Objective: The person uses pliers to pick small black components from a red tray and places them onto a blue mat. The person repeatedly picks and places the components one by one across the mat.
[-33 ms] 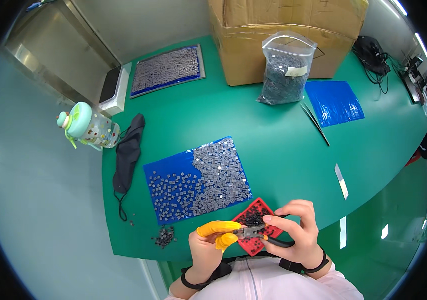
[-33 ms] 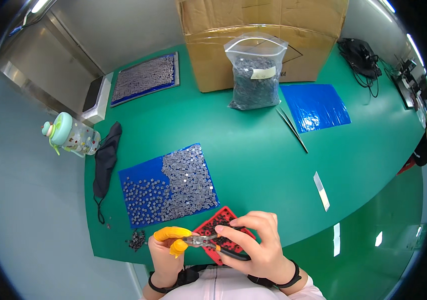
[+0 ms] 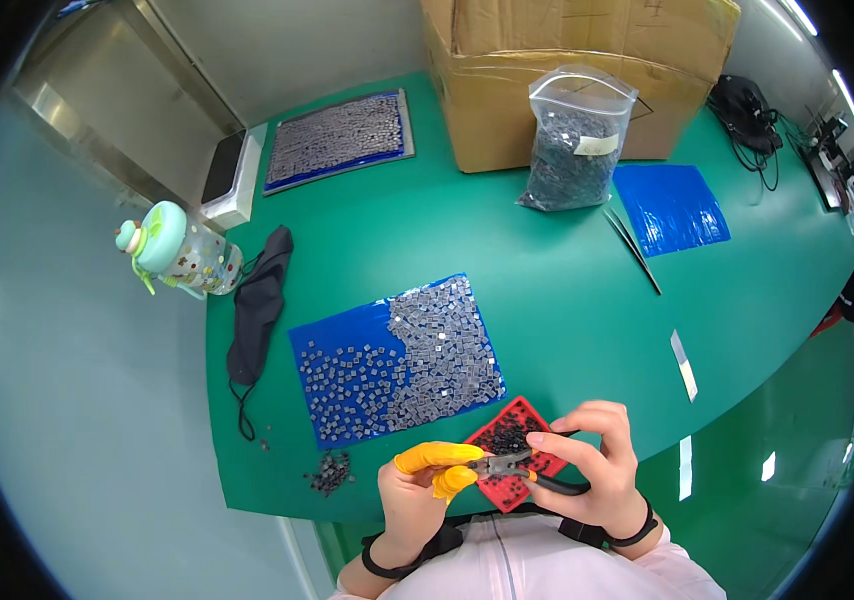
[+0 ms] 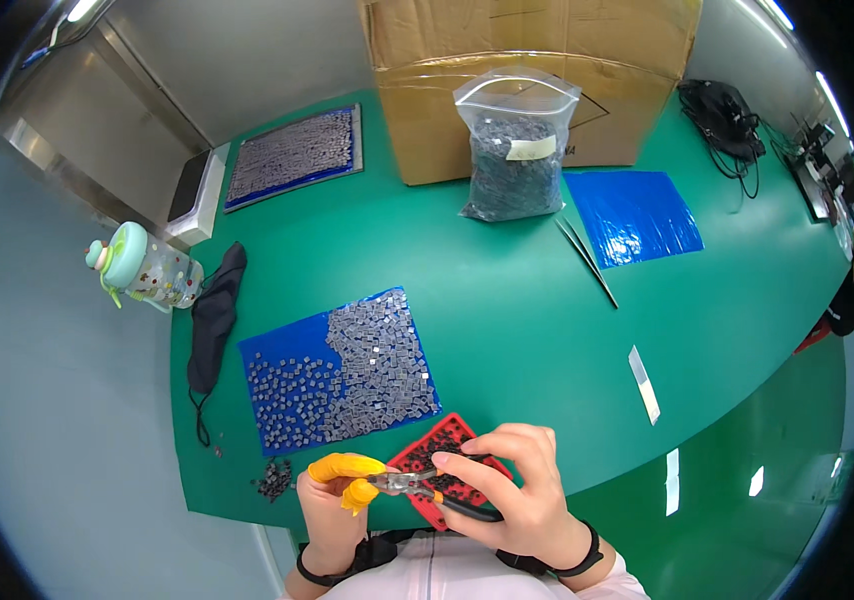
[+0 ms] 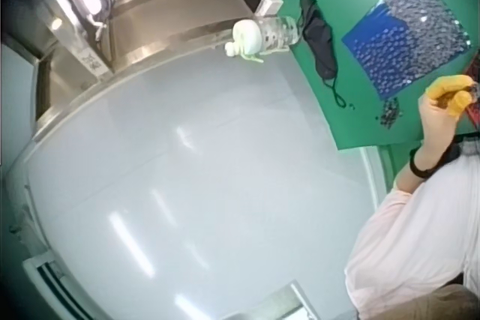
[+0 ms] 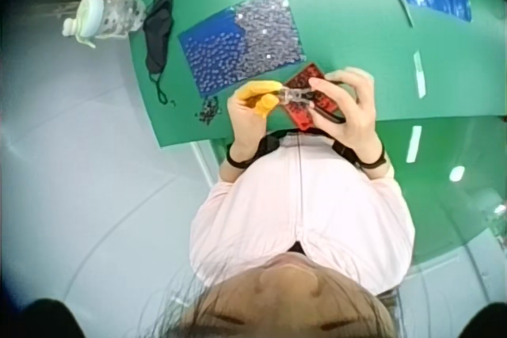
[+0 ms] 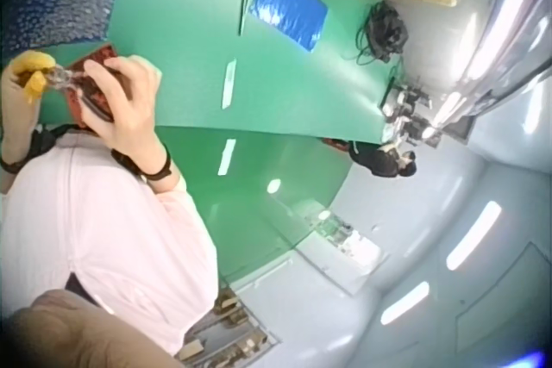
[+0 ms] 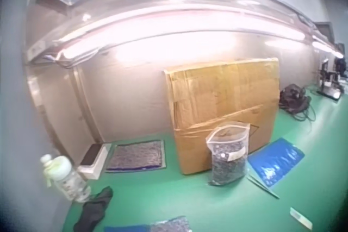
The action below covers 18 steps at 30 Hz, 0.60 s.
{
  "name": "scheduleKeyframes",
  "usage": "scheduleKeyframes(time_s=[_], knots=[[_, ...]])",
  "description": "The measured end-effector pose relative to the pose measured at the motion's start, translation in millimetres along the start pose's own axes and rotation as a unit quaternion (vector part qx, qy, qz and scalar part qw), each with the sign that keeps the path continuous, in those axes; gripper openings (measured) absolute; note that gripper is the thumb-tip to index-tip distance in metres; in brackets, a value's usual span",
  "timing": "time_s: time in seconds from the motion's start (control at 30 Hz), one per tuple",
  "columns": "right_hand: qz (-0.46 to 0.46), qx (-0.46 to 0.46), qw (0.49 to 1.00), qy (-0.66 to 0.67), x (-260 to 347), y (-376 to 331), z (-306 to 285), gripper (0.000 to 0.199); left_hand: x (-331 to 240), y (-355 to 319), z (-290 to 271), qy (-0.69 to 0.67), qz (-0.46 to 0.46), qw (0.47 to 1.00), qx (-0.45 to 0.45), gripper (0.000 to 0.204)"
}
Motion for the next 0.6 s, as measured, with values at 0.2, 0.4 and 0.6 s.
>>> scheduleKeyframes(time_s=[0.2, 0.4, 0.6], knots=[[-0.017, 0.043, 0.999, -0.001, 0.7, -1.0, 2.6, 0.051, -1.5, -3.0, -0.4, -0.076, -0.068, 0.988, 0.117, 0.012], [-0.011, 0.058, 0.998, 0.015, 1.5, -3.0, 5.8, 0.05, 7.0, -10.7, -6.9, -0.06, -0.114, 0.977, 0.17, 0.019], [0.01, 0.041, 0.999, 0.008, -0.5, -5.3, 5.6, 0.048, 4.8, 1.3, -1.5, -0.03, -0.013, 0.998, 0.054, 0.035]])
Point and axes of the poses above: each hand's wrist, its own y-axis towards the middle knuckle, its own z-axis out of the palm, x = y × z, the point moved 3 cm from there along y, towards the middle knuckle, and after that the axes turned 3 degrees about -y, right-handed, at the moved point
